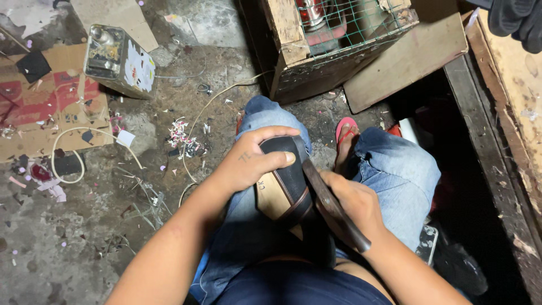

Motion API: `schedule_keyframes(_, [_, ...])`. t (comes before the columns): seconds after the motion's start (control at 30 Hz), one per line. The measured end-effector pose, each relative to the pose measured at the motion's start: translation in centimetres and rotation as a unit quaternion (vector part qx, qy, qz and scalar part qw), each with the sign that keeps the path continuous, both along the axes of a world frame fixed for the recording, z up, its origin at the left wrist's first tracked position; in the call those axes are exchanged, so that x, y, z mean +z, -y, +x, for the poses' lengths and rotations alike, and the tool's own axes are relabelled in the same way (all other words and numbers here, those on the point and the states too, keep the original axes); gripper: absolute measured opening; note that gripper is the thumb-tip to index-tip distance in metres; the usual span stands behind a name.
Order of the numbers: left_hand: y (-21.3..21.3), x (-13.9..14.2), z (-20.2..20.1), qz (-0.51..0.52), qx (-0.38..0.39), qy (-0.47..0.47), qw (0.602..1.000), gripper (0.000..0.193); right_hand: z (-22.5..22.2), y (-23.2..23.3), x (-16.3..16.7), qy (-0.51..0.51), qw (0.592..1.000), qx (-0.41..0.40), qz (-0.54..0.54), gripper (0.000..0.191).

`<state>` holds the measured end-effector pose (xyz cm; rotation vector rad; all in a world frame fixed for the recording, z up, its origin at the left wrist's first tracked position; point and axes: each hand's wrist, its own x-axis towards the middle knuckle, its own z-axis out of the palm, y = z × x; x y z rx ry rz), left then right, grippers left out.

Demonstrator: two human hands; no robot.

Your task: The person sits on the floor holding a shoe on a wooden last and scrapes and trims the edge of the rubber sole with a knife, rotating the shoe to work around the perimeter. They then press and fit the sole onto the shoe upper and place the finished shoe into a wire crate with other completed shoes.

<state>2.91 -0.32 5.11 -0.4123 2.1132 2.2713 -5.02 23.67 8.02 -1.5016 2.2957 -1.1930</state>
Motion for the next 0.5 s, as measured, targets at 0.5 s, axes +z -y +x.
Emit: schedule_keyframes(0.5, [0.2,0.1,0.0,0.000,-0.001,0.003,1.000,0.049,0.2,-1.1,-0.1,0.013,0.999,-0.006,0.042,0.038])
